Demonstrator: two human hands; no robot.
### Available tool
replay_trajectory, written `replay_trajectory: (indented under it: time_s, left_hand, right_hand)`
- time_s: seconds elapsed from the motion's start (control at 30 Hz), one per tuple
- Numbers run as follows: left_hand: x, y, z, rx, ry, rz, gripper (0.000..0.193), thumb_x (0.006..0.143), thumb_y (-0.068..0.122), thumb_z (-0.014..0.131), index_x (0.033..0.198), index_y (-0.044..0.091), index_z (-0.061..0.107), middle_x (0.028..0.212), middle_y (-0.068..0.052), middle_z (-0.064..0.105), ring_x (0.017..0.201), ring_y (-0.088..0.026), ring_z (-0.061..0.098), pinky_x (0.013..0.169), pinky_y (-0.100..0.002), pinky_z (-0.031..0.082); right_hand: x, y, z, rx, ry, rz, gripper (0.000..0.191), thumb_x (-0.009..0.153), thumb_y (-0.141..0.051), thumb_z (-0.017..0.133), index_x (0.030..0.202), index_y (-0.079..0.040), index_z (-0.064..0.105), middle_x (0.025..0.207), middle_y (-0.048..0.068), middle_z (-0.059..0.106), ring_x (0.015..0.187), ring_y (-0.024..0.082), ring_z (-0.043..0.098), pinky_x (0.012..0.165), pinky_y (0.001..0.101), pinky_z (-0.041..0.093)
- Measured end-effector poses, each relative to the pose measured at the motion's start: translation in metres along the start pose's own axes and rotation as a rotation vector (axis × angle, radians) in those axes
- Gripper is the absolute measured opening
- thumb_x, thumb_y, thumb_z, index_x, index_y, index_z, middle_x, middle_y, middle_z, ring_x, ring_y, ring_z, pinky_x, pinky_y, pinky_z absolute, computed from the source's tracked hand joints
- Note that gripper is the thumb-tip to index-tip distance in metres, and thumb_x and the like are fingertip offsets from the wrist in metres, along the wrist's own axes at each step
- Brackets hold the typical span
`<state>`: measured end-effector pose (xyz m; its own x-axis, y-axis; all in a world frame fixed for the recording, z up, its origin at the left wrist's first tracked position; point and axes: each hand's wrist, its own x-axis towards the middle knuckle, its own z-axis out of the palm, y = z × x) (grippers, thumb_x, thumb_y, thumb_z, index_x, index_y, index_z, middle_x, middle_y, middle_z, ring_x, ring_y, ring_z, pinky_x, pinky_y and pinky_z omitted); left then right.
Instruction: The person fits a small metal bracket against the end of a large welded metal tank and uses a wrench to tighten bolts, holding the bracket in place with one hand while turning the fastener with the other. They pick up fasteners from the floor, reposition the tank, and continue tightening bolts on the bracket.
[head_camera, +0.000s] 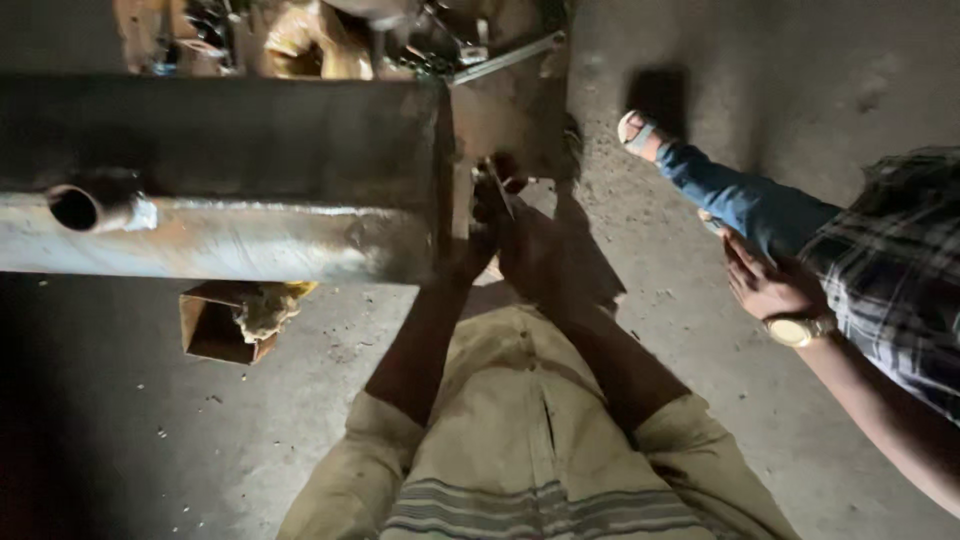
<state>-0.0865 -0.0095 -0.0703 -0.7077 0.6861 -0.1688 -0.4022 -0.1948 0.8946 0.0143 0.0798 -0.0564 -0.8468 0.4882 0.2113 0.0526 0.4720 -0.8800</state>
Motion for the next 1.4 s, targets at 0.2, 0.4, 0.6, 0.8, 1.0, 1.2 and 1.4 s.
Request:
replay_trajectory:
  time_s: [0.2,0.4,0.6,0.8,1.0,1.2,1.4]
  left_hand:
    - [-0.039,-0.028,-0.008,0.008,0.203,-0.059,0.037,0.103,0.02,0.059,0.135,0.003,0.057,0.126,-0.011,0.066,0.116,-0.025,0.063,0.102,-0.045,0.052]
    - [-0.021,-0.051,0.032,-0.14,0.392,-0.068,0.038,0.103,0.021,0.059,0.137,0.003,0.056,0.128,-0.011,0.065,0.117,-0.025,0.063,0.104,-0.045,0.052]
    - [-0.004,-0.041,0.057,-0.994,0.248,0.124,0.028,0.11,0.023,0.066,0.13,0.005,0.059,0.113,-0.006,0.063,0.105,-0.021,0.06,0.099,-0.038,0.049]
    - [0.015,-0.04,0.07,-0.976,0.55,0.127,0.028,0.102,0.031,0.066,0.116,0.007,0.064,0.109,-0.006,0.067,0.104,-0.02,0.063,0.094,-0.036,0.05]
    - [0.015,-0.038,0.071,-0.865,0.493,0.258,0.017,0.108,0.016,0.066,0.122,0.007,0.064,0.119,-0.004,0.066,0.114,-0.018,0.062,0.106,-0.037,0.049]
    - [0.001,-0.049,0.054,0.833,0.545,0.54,0.036,0.108,0.018,0.06,0.139,0.002,0.052,0.139,-0.011,0.059,0.132,-0.025,0.058,0.113,-0.036,0.048]
    - [0.004,-0.069,0.034,0.213,0.363,0.211,0.053,0.107,0.019,0.055,0.154,-0.002,0.043,0.154,-0.02,0.05,0.141,-0.036,0.051,0.117,-0.046,0.039]
  right_hand:
    - [0.091,0.028,0.001,-0.411,-0.267,-0.018,0.031,0.092,-0.021,0.068,0.121,-0.01,0.066,0.11,0.015,0.07,0.1,0.034,0.068,0.083,0.0437,0.055]
    - [0.174,0.023,-0.117,-0.721,-0.009,-0.926,0.039,0.1,-0.011,0.061,0.137,-0.011,0.048,0.128,0.011,0.057,0.104,0.025,0.064,0.086,0.0362,0.054]
    - [0.192,0.014,-0.154,-1.002,0.064,-1.331,0.058,0.107,-0.001,0.052,0.158,-0.01,0.027,0.148,0.01,0.04,0.104,0.015,0.058,0.085,0.0293,0.053]
    - [0.216,-0.043,-0.123,-0.009,-0.29,-1.198,0.06,0.11,0.002,0.056,0.164,-0.014,0.035,0.142,0.013,0.042,0.091,0.014,0.059,0.076,0.028,0.052]
    - [0.209,-0.014,-0.125,-0.974,-0.13,-1.658,0.065,0.105,-0.002,0.054,0.164,-0.016,0.031,0.135,0.0,0.056,0.09,0.006,0.061,0.08,0.0213,0.054]
    - [0.198,-0.006,-0.128,-1.173,-0.159,-1.894,0.071,0.103,0.005,0.059,0.166,-0.011,0.03,0.134,0.0,0.048,0.105,0.005,0.052,0.088,0.0198,0.05]
    - [0.168,-0.03,-0.115,-1.011,-0.255,-1.871,0.059,0.103,-0.001,0.062,0.158,-0.003,0.039,0.109,0.001,0.066,0.087,0.006,0.06,0.075,0.0215,0.053]
